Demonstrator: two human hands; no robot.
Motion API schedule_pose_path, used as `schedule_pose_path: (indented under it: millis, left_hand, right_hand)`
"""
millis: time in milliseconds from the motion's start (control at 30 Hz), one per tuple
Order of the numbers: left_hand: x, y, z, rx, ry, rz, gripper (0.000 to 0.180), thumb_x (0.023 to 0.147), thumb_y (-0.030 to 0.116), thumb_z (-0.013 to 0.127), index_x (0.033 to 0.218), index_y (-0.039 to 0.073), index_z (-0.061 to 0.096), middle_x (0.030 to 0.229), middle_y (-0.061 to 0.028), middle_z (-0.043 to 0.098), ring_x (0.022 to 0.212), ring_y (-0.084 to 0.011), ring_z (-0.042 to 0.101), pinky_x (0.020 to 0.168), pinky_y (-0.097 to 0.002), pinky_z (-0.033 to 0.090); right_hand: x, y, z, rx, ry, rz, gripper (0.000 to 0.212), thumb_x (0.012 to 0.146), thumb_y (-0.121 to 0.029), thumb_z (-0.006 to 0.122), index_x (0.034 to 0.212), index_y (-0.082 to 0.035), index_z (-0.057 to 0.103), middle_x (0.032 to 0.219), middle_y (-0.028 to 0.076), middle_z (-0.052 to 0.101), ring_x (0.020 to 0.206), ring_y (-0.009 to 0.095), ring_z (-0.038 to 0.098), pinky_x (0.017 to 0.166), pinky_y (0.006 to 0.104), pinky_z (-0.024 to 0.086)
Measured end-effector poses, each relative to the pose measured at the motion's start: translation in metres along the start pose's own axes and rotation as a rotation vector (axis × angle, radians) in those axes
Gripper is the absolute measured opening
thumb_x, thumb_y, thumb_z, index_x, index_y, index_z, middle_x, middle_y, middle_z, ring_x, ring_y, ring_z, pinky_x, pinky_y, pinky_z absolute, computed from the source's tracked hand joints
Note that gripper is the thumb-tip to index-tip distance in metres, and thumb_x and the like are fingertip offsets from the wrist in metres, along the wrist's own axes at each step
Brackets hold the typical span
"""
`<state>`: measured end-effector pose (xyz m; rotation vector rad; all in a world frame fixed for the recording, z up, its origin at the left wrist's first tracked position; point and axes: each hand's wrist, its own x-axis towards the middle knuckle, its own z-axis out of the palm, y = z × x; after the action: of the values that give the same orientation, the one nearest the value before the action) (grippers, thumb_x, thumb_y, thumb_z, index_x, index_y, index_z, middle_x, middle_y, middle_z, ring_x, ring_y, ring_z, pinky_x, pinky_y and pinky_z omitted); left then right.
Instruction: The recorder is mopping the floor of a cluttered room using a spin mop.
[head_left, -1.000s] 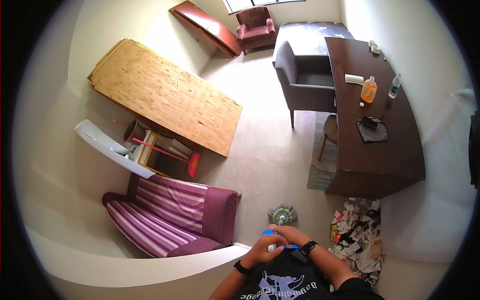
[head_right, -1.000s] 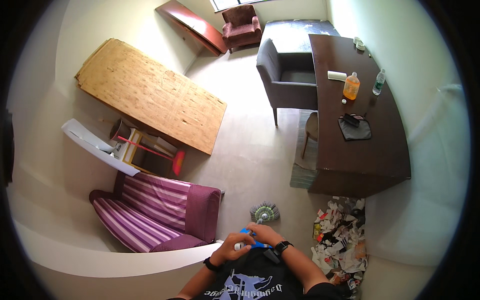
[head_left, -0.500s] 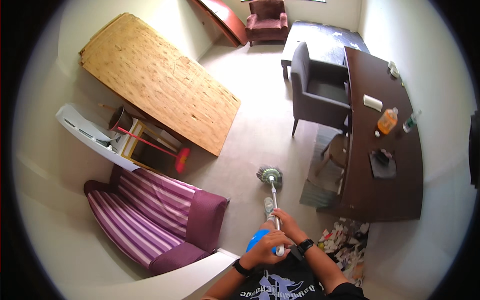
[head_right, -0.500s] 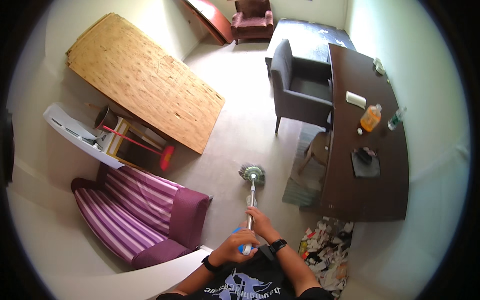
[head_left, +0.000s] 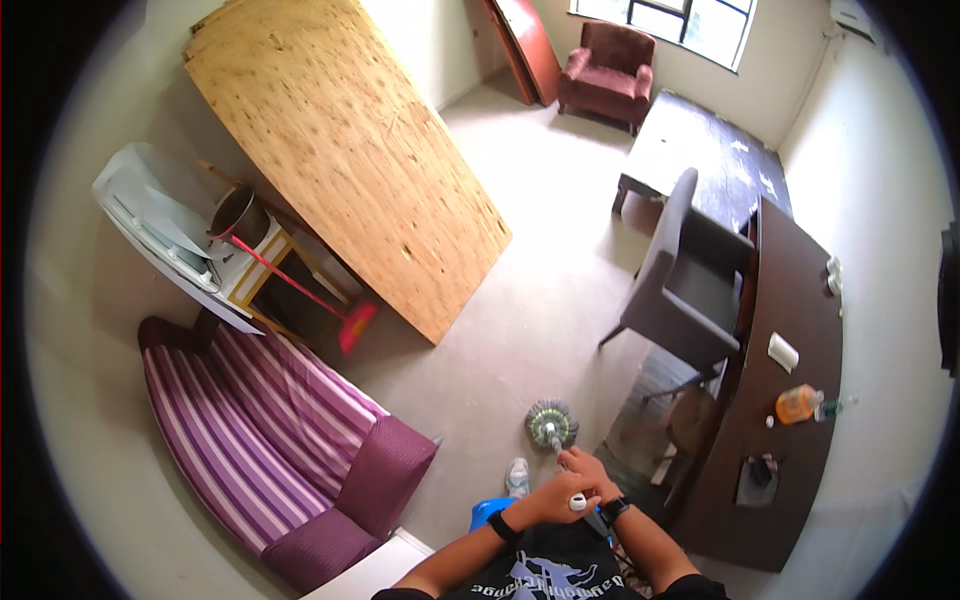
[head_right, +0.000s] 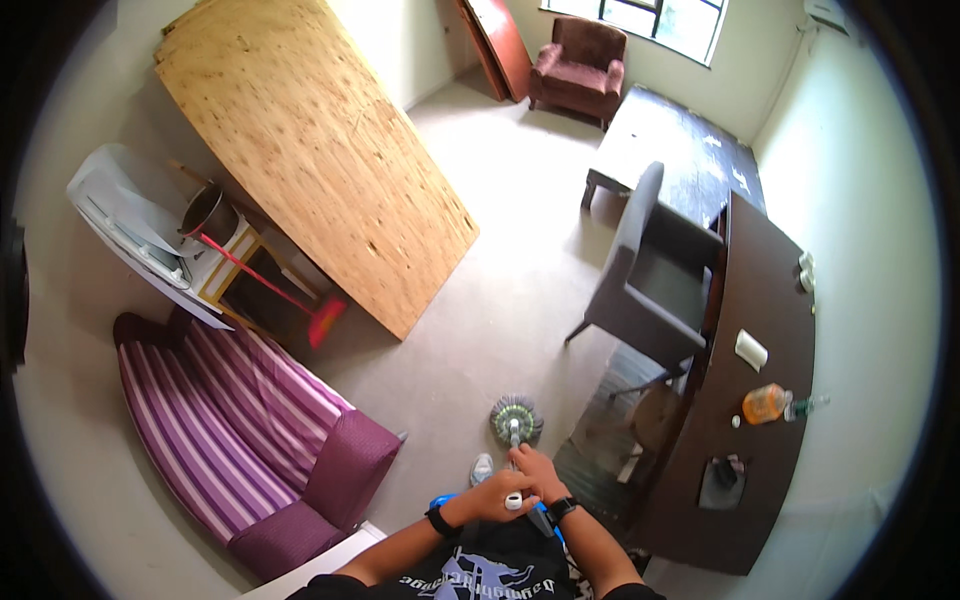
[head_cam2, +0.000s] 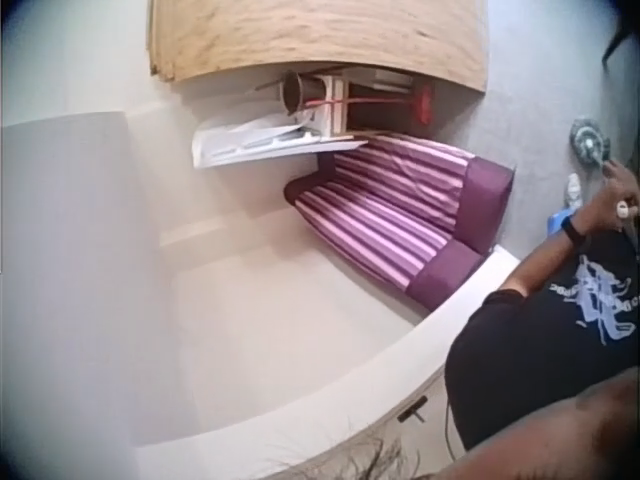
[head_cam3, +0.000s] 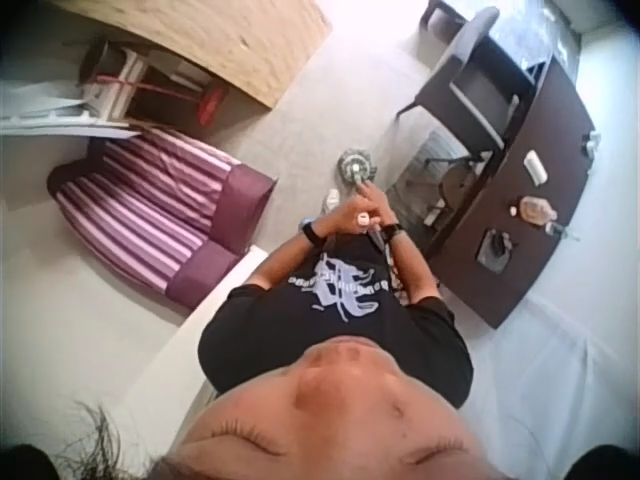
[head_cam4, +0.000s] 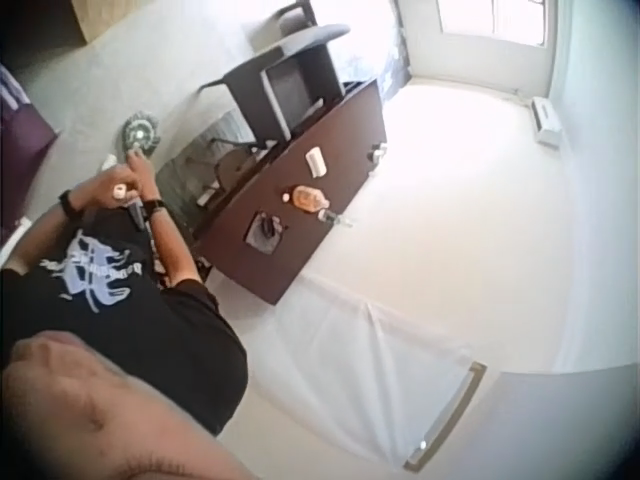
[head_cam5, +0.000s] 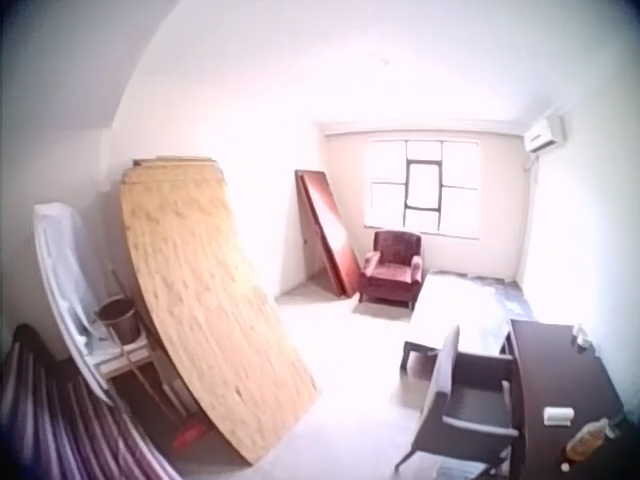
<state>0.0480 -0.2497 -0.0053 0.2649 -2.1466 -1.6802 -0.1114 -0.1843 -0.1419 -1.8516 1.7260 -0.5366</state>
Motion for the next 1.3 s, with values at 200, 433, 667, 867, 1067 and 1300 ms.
schedule_pose_path:
  millis: [200, 433, 667, 867, 1067, 1300]
  left_hand:
    - [0.054, 0.011, -0.049, -0.015, 0.03, 0.099, 0.013, 0.082, 0.012, 0.072, 0.09, 0.006, 0.064, 0.077, -0.0104, 0.065, 0.078, -0.0299, 0.064, 0.07, -0.0407, 0.05]
    - [0.177, -0.031, -0.129, 0.191, 0.109, 0.206, 0.017, 0.078, 0.005, 0.077, 0.09, 0.006, 0.065, 0.086, -0.0071, 0.065, 0.092, -0.0287, 0.064, 0.09, -0.0409, 0.049]
    - [0.318, -0.081, -0.186, 0.094, -0.002, -0.126, 0.013, 0.084, 0.005, 0.072, 0.093, 0.003, 0.063, 0.082, -0.0086, 0.065, 0.079, -0.0229, 0.065, 0.076, -0.0361, 0.05]
    - [0.408, -0.106, -0.225, 0.029, 0.043, -0.096, 0.012, 0.086, 0.008, 0.073, 0.088, 0.003, 0.062, 0.076, -0.0042, 0.063, 0.072, -0.0112, 0.062, 0.067, -0.0266, 0.05]
    - [0.489, -0.111, -0.267, 0.092, -0.035, 0.036, 0.028, 0.079, 0.013, 0.075, 0.07, 0.01, 0.049, 0.064, -0.0052, 0.049, 0.057, -0.0247, 0.045, 0.056, -0.0361, 0.034]
    - [0.601, -0.12, -0.323, 0.048, -0.171, 0.138, 0.03, 0.079, 0.013, 0.076, 0.069, 0.01, 0.049, 0.066, -0.0064, 0.05, 0.067, -0.0274, 0.053, 0.063, -0.038, 0.04]
  right_hand:
    - [0.088, 0.009, -0.058, 0.262, 0.097, 0.033, 0.012, 0.079, -0.01, 0.069, 0.091, -0.006, 0.069, 0.105, 0.014, 0.069, 0.108, 0.034, 0.065, 0.09, 0.0399, 0.052]
    - [0.23, 0.082, -0.112, 0.272, 0.524, 0.083, 0.013, 0.086, -0.014, 0.072, 0.094, -0.006, 0.067, 0.107, 0.012, 0.069, 0.111, 0.038, 0.063, 0.091, 0.0421, 0.053]
    - [0.318, 0.201, -0.151, 0.183, 0.205, 0.102, 0.022, 0.082, -0.018, 0.068, 0.103, -0.011, 0.069, 0.103, 0.01, 0.068, 0.097, 0.033, 0.066, 0.082, 0.0438, 0.054]
    - [0.372, 0.226, -0.217, 0.16, 0.1, 0.1, 0.027, 0.082, -0.021, 0.067, 0.107, -0.014, 0.07, 0.1, 0.01, 0.07, 0.096, 0.033, 0.067, 0.08, 0.0439, 0.053]
    - [0.417, 0.246, -0.271, 0.173, 0.059, 0.11, 0.031, 0.079, -0.028, 0.069, 0.105, -0.013, 0.07, 0.102, 0.01, 0.071, 0.099, 0.032, 0.067, 0.083, 0.0428, 0.053]
    - [0.508, 0.301, -0.341, 0.189, 0.372, 0.174, 0.018, 0.085, -0.016, 0.07, 0.102, -0.01, 0.068, 0.114, 0.01, 0.068, 0.109, 0.032, 0.063, 0.088, 0.041, 0.053]
